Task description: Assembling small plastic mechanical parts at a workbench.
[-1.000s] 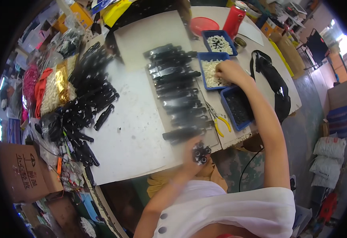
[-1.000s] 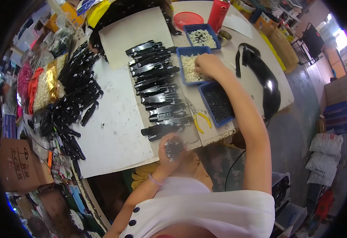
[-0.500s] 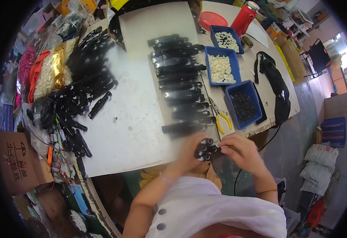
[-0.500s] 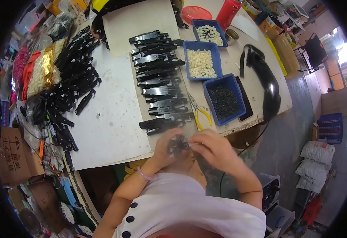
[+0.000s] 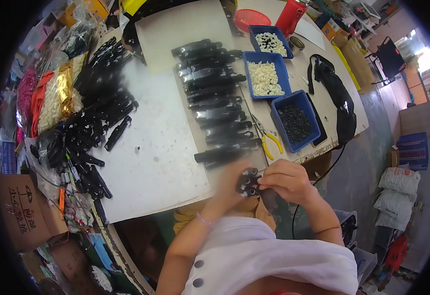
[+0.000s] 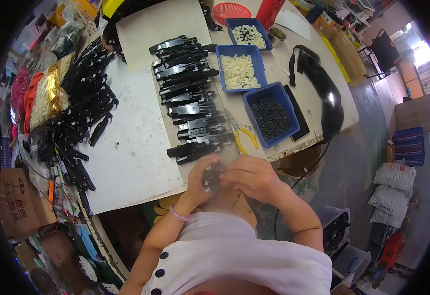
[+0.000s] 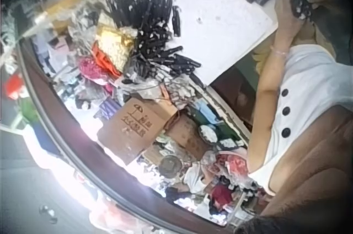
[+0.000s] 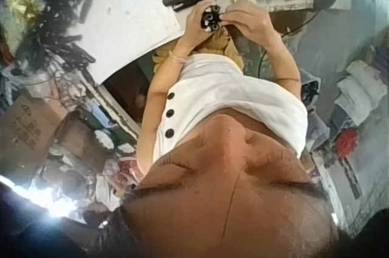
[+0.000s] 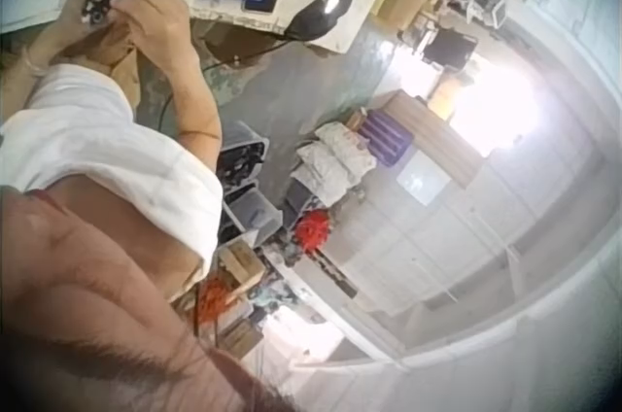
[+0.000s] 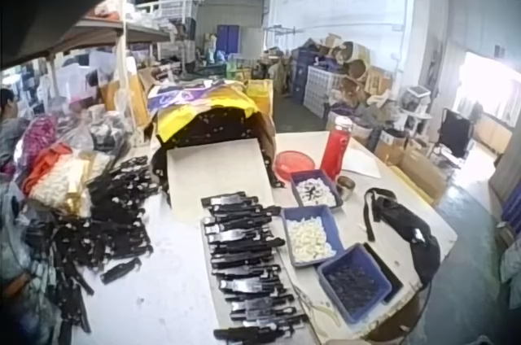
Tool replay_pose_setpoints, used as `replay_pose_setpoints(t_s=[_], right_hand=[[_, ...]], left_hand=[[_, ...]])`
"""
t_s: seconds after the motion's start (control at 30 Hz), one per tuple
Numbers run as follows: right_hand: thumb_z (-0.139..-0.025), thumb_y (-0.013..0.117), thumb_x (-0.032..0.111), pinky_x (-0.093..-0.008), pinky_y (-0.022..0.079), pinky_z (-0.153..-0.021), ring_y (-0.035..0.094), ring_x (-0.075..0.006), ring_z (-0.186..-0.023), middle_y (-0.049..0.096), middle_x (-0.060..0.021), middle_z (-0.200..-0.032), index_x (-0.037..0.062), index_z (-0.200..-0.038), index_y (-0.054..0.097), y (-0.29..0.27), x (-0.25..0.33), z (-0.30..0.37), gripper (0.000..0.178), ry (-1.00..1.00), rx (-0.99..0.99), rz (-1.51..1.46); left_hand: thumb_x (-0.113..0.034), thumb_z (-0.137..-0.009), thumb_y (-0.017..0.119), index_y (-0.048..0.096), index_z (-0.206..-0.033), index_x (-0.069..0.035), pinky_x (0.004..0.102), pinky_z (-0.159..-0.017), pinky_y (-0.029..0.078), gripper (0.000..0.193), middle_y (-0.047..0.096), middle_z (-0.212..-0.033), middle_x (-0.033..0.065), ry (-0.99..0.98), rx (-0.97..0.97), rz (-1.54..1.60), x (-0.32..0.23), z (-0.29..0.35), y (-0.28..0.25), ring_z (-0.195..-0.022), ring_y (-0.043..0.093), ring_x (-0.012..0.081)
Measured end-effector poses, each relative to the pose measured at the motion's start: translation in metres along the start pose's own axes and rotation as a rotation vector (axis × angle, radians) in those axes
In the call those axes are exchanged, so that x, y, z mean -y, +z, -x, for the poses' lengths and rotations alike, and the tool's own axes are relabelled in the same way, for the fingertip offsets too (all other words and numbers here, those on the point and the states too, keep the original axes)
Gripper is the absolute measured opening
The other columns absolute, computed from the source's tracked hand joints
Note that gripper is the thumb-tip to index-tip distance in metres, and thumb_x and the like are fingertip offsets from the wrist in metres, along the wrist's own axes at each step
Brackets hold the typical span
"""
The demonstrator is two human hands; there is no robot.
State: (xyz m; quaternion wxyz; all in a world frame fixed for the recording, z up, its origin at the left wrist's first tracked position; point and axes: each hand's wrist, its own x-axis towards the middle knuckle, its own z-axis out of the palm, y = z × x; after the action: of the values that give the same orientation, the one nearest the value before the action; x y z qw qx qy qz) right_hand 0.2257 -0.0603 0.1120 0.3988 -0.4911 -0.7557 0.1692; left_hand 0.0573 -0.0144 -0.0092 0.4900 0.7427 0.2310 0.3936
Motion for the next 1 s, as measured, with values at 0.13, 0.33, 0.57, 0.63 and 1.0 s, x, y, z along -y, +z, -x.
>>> replay_pose_setpoints(t_s=[0.13,0.33,0.57,0.63,1.0], right_hand=[[-0.067,0.069,0.004,-0.0327,0.049,-0.064,0.059,-0.0235,-0.073,0.062,-0.0067,-0.08,0.004,-0.083,0.065,-0.007,0.011,-0.008,0.016,0.129,0.084,-0.023],[-0.067,0.063,0.003,-0.0313,0.05,-0.065,0.06,-0.0226,-0.077,0.061,-0.0056,-0.086,0.0048,-0.095,0.061,-0.01,0.02,-0.004,0.028,0.063,0.164,0.226],[-0.065,0.061,0.004,-0.0309,0.05,-0.064,0.06,-0.0225,-0.076,0.06,-0.0055,-0.084,0.0052,-0.087,0.059,-0.02,0.024,-0.014,0.022,0.038,0.209,0.226],[-0.069,0.058,0.008,-0.0315,0.049,-0.063,0.059,-0.0225,-0.076,0.057,-0.0049,-0.081,0.0059,-0.085,0.057,-0.019,0.021,-0.009,0.016,-0.007,0.24,0.289],[-0.062,0.057,0.017,-0.0272,0.036,-0.05,0.051,-0.0181,-0.063,0.053,-0.0051,-0.065,0.0059,-0.066,0.058,-0.017,0.056,-0.031,0.012,-0.138,0.702,0.895]], left_hand=[[-0.019,-0.066,0.077,0.046,-0.12,-0.007,0.0406,-0.093,0.039,0.063,0.05,-0.121,0.016,-0.002,-0.021,0.018,0.0,0.001,0.0,-0.11,0.049,0.0344],[-0.01,-0.065,0.076,0.047,-0.116,-0.004,0.0337,-0.078,0.048,0.058,0.056,-0.11,0.0155,0.114,-0.087,-0.112,-0.004,-0.006,-0.001,-0.091,0.059,0.0292],[-0.007,-0.065,0.076,0.048,-0.115,-0.004,0.0349,-0.079,0.048,0.057,0.056,-0.109,0.0156,0.121,-0.098,-0.12,-0.009,-0.012,-0.001,-0.092,0.059,0.0307],[-0.001,-0.065,0.072,0.047,-0.114,-0.004,0.0348,-0.08,0.048,0.055,0.057,-0.107,0.0163,0.133,-0.103,-0.155,-0.005,-0.01,0.001,-0.093,0.059,0.0314],[-0.009,-0.058,0.073,0.047,-0.116,-0.007,0.0412,-0.083,0.045,0.063,0.057,-0.106,0.0142,0.045,-0.046,-0.122,-0.006,-0.002,0.009,-0.096,0.056,0.0341]])
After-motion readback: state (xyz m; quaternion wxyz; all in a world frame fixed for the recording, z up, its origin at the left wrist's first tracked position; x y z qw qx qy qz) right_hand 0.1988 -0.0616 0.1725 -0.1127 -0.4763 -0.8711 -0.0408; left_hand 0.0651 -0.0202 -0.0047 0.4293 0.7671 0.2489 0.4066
